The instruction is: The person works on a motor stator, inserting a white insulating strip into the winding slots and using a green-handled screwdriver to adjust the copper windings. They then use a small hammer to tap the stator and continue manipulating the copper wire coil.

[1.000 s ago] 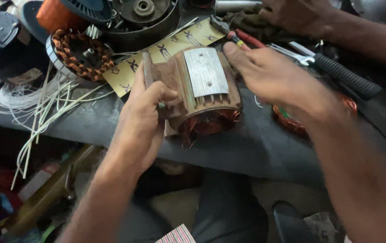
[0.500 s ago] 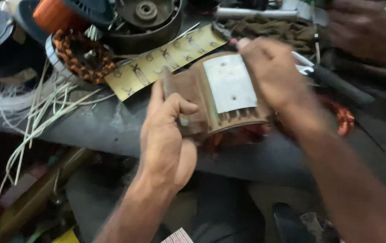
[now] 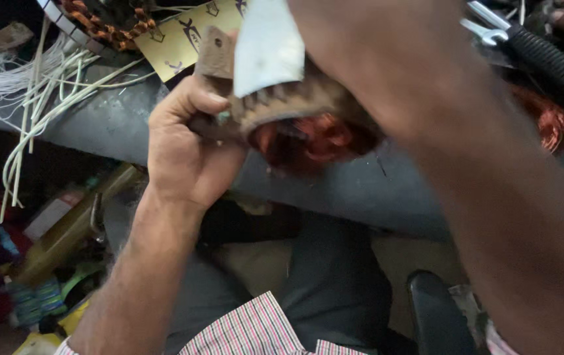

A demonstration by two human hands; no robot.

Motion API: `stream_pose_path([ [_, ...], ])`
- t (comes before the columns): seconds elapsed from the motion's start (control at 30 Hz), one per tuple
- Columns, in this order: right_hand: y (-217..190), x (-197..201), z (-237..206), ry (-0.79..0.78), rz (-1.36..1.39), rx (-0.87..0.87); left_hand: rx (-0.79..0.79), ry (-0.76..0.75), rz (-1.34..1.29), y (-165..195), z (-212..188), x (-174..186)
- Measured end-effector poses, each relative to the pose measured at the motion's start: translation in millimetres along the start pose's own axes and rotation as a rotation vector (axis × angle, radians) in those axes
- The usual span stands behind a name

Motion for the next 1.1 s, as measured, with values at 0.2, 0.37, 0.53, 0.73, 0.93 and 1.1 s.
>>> stream_pose_path([
  [0.2,-35,-54,39,-0.163,0.204,-0.114,0.028,0.038,-0.175,6,7,43],
  [0.37,-54,-82,67,-0.231,0.261,-0.160,0.004,-0.010,-0.257,7,8,65],
  [0.53,-64,-80,72,-0.235,0.241,-0.194,0.055,0.033,-0.347,1,9,79],
  [0.73,-46,-65,52,-0.185,0.179,-0.242,0.050,0.045,-0.352,4,5,70],
  [0.93,-40,-53,53,-0.151,0.139,-0.262,0.008,0.084,-0.237,7,6,67],
  [1.1,-32,-50,56,-0.130,0.110,-0.271,-0.055,0.062,-0.130,10,7,65],
])
Point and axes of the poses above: each hand's wrist, its own z-axis towards the middle knuckle, its own x-axis out of the back of the hand, y = z × x, the point moved 10 cm from there along z, towards the middle knuckle, and after that the axes turned 13 degrees about y, right-handed, at the moved point
